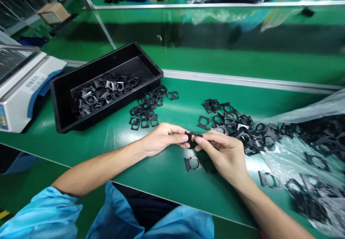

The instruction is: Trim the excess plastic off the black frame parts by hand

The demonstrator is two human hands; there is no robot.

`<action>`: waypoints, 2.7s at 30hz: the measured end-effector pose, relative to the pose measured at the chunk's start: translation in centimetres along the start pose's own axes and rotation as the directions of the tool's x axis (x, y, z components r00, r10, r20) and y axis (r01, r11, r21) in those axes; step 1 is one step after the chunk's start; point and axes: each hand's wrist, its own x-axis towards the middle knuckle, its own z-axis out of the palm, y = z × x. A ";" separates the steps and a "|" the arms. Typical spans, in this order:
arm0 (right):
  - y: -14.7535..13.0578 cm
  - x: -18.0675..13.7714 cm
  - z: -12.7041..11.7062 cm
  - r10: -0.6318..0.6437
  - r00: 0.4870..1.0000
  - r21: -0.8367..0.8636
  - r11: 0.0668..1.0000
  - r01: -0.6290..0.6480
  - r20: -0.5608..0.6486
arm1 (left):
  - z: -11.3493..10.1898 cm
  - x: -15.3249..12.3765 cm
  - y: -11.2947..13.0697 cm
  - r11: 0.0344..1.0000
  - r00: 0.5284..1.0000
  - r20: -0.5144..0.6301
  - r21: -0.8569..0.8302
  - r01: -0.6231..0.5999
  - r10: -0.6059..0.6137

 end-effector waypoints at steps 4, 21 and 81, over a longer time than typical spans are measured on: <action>0.0 0.2 0.0 0.096 0.994 0.070 0.993 -0.099 0.043 | -0.1 0.0 0.1 1.000 0.999 0.044 -0.010 0.023 -0.023; -0.2 0.3 -0.2 0.183 0.979 0.129 0.973 -0.193 0.085 | -0.2 0.1 0.2 0.995 0.998 0.033 0.085 -0.054 0.051; 0.5 0.2 0.0 0.181 0.983 0.278 0.944 -0.179 0.020 | 0.5 -0.2 0.2 0.955 0.966 -0.081 0.191 -0.226 0.245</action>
